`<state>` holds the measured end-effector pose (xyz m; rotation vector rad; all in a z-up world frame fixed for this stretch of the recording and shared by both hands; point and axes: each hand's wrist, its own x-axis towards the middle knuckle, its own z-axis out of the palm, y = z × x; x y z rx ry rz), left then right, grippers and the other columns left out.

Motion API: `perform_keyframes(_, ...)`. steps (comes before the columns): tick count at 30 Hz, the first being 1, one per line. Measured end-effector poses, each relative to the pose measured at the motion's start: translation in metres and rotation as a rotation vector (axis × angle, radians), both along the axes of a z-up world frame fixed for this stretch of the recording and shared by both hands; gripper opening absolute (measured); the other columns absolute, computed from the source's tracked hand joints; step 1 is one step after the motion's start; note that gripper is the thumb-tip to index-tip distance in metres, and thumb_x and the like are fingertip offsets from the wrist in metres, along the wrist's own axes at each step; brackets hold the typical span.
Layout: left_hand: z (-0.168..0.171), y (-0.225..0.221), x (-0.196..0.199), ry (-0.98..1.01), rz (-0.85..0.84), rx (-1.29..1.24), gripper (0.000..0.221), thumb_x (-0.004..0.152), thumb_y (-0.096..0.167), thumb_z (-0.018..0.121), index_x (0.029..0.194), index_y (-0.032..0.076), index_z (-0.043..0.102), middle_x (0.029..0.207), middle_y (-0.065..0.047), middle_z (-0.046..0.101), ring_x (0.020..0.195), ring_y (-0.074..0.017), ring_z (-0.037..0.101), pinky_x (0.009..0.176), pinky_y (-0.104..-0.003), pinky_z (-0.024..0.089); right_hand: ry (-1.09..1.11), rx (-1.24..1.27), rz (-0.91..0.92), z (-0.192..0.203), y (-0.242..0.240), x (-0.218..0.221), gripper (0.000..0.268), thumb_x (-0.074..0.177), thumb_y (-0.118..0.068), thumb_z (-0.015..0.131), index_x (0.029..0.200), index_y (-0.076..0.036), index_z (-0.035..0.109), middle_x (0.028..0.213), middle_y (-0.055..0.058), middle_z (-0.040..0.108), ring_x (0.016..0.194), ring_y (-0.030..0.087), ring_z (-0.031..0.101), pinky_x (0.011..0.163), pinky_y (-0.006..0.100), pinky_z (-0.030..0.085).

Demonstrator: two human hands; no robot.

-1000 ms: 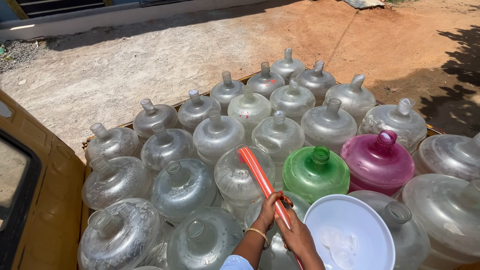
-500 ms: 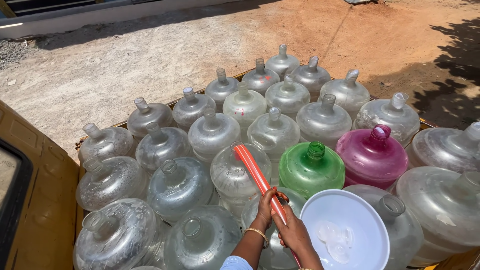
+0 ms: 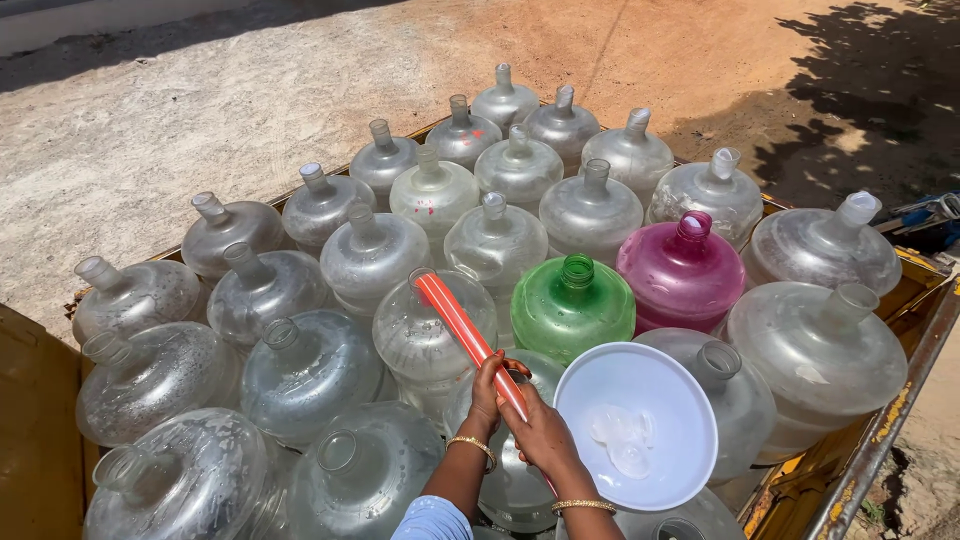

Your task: Filling large clear plastic water carboys on the back of a vehicle using a hose and a funnel.

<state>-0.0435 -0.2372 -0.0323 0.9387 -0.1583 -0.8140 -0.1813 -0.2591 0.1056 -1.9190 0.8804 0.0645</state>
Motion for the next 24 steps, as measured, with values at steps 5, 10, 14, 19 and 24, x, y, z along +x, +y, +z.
perform_keyframes(5,0.002,0.002,-0.001,0.030,0.011,-0.002,0.037,0.095,0.040,0.053,0.089,0.005,0.064,0.084,-0.013,0.072,0.078,-0.0219,0.068,0.077,-0.037,0.057,-0.018,-0.029,0.009,-0.002,0.001,-0.001,0.050,0.096,-0.054,0.054,0.129,-0.017,0.056,0.057,0.005,0.063,0.046,0.017,0.064,0.050,0.035,0.050)
perform_keyframes(10,0.024,0.008,-0.004,-0.019,-0.024,0.085,0.051,0.095,0.053,0.055,0.085,0.004,0.068,0.084,-0.012,0.072,0.077,-0.0211,0.069,0.075,-0.035,0.058,-0.026,-0.040,0.006,0.006,0.003,-0.002,0.049,0.096,-0.054,0.053,0.129,-0.018,0.056,0.057,0.006,0.064,0.046,0.018,0.064,0.051,0.036,0.050)
perform_keyframes(14,0.032,0.017,-0.006,-0.041,-0.066,0.162,0.057,0.094,0.060,0.053,0.086,0.006,0.069,0.085,-0.010,0.072,0.078,-0.0202,0.069,0.075,-0.034,0.059,-0.019,-0.049,0.006,0.000,0.005,-0.003,0.047,0.096,-0.052,0.053,0.129,-0.019,0.056,0.059,0.007,0.064,0.048,0.018,0.064,0.052,0.037,0.050)
perform_keyframes(19,0.036,0.017,-0.007,-0.042,-0.077,0.157,0.058,0.094,0.062,0.054,0.088,0.006,0.069,0.087,-0.010,0.072,0.080,-0.0195,0.070,0.078,-0.034,0.059,-0.009,-0.126,0.008,-0.011,0.002,0.000,0.046,0.095,-0.051,0.054,0.128,-0.018,0.055,0.065,0.009,0.069,0.055,0.023,0.069,0.059,0.041,0.053)
perform_keyframes(24,0.035,0.018,-0.008,-0.038,-0.080,0.152,0.057,0.093,0.061,0.053,0.087,0.007,0.069,0.087,-0.010,0.072,0.079,-0.0195,0.070,0.077,-0.034,0.059,-0.016,-0.162,0.009,-0.023,0.000,-0.001,0.047,0.094,-0.052,0.054,0.126,-0.018,0.055,0.072,0.012,0.072,0.064,0.026,0.073,0.066,0.044,0.054)
